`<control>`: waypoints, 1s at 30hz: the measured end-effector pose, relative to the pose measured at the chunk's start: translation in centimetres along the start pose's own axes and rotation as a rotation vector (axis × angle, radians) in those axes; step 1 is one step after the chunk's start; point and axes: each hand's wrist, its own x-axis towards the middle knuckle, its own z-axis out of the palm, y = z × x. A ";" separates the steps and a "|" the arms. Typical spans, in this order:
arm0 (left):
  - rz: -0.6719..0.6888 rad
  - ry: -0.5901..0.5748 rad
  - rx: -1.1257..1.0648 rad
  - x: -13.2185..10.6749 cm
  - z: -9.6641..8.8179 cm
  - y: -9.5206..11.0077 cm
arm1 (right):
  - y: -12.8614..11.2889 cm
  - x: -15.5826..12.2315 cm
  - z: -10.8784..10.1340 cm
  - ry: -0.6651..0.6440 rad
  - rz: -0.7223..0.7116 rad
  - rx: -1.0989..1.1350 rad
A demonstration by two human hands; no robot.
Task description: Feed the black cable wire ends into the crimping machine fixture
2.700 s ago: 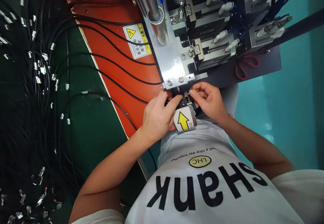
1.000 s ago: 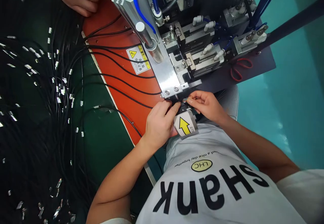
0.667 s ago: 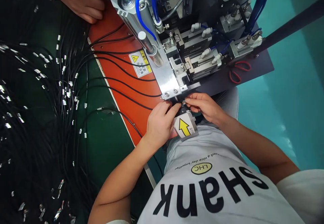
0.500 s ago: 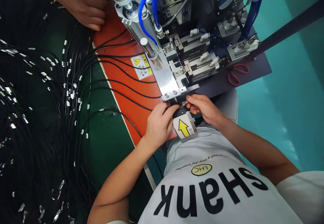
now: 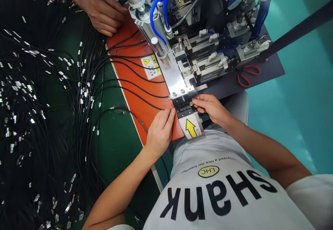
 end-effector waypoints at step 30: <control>0.590 -0.616 0.115 -6.5 -8.0 2.5 | 0.3 -5.6 -3.9 0.072 0.026 0.030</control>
